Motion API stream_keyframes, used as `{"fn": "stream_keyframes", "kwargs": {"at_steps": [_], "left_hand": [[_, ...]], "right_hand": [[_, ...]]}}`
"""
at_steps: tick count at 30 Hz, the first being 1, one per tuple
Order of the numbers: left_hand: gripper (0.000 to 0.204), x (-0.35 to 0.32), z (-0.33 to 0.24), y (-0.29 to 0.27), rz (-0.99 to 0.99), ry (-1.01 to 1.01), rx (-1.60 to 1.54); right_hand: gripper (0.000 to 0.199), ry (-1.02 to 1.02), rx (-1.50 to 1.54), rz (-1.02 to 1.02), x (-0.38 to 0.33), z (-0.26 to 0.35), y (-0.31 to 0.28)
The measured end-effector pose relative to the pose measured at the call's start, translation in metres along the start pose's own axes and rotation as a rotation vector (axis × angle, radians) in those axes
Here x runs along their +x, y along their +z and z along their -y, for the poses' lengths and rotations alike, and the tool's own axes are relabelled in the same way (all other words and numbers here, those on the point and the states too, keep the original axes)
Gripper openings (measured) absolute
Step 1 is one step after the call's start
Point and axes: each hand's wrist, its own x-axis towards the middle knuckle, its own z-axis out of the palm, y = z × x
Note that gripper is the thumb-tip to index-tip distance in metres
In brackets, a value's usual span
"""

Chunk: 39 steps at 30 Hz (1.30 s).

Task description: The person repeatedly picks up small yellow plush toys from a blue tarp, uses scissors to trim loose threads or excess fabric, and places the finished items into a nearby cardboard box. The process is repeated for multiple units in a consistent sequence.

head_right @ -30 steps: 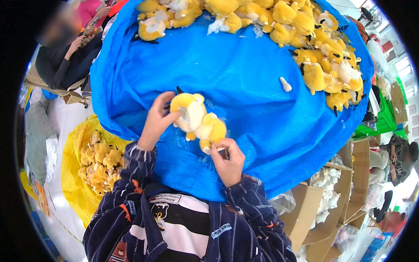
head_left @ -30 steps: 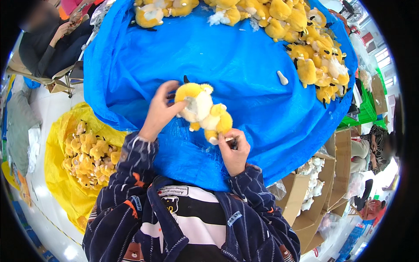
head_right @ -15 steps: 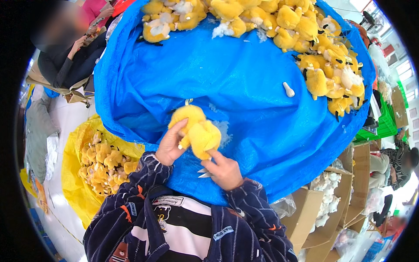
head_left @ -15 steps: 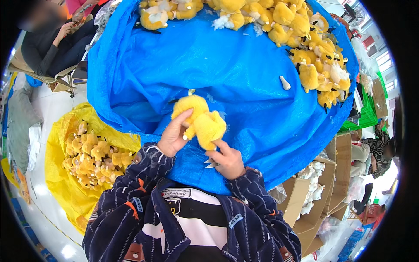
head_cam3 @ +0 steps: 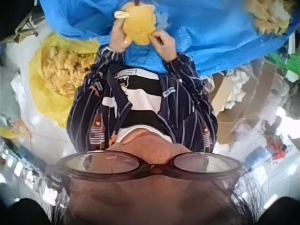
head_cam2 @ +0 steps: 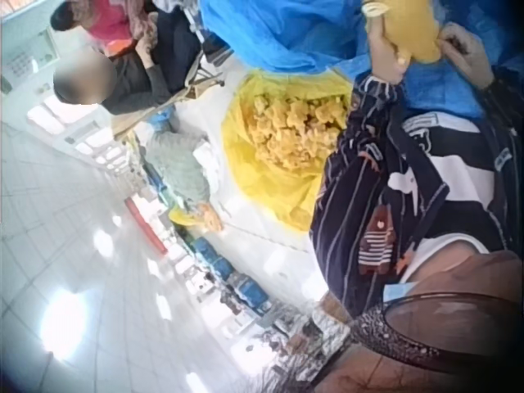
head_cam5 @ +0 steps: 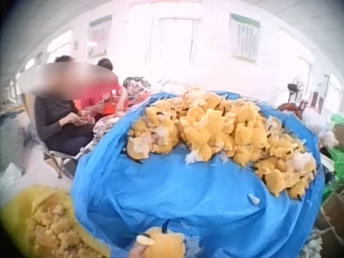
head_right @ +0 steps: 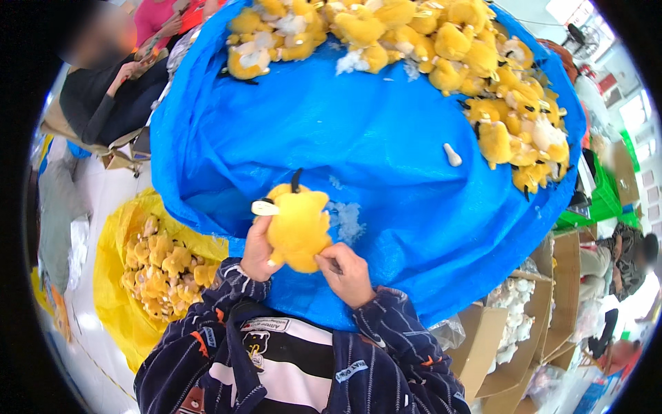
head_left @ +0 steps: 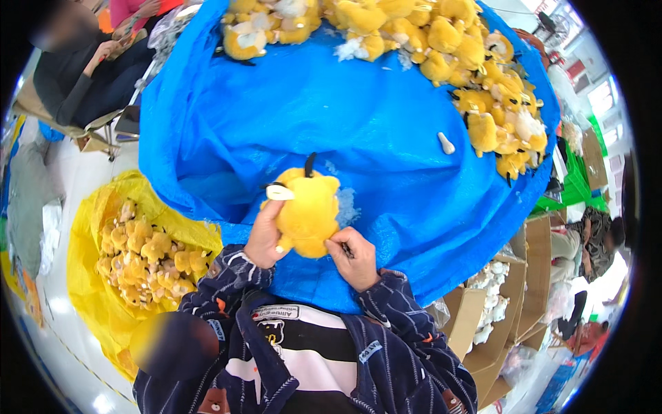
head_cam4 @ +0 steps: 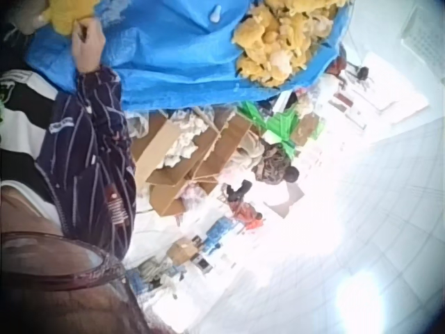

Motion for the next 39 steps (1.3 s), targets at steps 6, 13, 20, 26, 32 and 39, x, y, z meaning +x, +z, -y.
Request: {"fn": "stream_keyframes", "kwargs": {"at_steps": [6, 13, 20, 26, 32, 39], "left_hand": [[0.054, -0.038, -0.064, -0.004, 0.135, 0.51, 1.277], [0.063, -0.149, -0.16, 0.046, -1.026, 1.296, 1.698], [0.048, -0.143, -0.202, -0.05, -1.095, 1.144, 1.932], [0.032, -0.059, -0.104, 0.012, -0.299, 0.949, 1.928], [0.024, -0.025, -0.048, 0.067, 0.124, 0.966, 1.974], [0.016, -0.01, -0.009, 0.062, 0.294, 0.621, 1.708]], "right_hand": [[0.011, 0.255, 0.2, 0.199, 0.018, 0.01, -0.018], [0.014, 0.105, -0.392, -0.537, 0.104, 0.008, -0.137], [0.073, 0.289, -0.985, -0.73, 0.145, -0.085, -0.231], [0.065, 0.34, -0.821, -0.741, 0.166, -0.072, -0.233], [0.036, 0.283, -0.257, -0.822, 0.132, -0.07, -0.25], [0.048, 0.178, -0.763, -0.69, 0.167, -0.049, -0.236]]}}
